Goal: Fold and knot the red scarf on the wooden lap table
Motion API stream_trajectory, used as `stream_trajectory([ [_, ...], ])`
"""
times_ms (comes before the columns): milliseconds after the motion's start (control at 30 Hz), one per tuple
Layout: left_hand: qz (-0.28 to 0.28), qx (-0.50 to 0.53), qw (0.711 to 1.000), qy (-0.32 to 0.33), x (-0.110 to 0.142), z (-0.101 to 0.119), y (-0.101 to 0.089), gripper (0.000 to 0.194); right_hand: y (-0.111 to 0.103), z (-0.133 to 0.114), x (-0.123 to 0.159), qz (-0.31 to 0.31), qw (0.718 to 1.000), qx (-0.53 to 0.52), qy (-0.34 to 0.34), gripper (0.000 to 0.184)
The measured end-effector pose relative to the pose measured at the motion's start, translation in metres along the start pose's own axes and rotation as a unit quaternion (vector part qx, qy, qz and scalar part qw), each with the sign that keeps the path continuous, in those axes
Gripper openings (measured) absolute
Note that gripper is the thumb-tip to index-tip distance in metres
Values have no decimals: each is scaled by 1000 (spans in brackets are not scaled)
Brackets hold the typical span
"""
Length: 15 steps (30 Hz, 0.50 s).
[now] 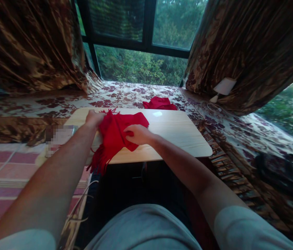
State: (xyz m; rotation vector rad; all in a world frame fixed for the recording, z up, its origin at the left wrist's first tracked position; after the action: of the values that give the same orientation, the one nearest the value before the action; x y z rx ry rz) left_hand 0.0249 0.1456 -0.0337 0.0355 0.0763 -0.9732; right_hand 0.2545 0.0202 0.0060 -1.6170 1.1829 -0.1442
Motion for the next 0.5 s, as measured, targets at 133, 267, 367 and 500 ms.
stream_trajectory([
  [133,60,-103,993,-25,11,-4,-10,79,13,-23,18,-52,995,51,-65,61],
  [267,14,-11,999,-31,19,1,2,60,26,-25,29,-82,990,98,-55,80],
  [367,-62,14,996,-62,28,-3,15,49,19,-25,34,-74,990,104,-57,76],
  [500,-127,29,990,-57,47,2,29,41,5,-19,46,-84,991,91,-52,65],
])
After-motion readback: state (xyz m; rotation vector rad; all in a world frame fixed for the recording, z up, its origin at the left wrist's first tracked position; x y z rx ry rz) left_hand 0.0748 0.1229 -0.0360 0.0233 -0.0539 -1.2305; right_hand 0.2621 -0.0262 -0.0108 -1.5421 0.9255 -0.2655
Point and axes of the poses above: each hand's wrist, its own x-axis away from the middle knuckle, its own y-axis out of the palm, z = x × y, the point moved 9 cm from there along -x, towards the middle knuckle, and after that the axes turned 14 degrees about z, right-handed, at the moved point
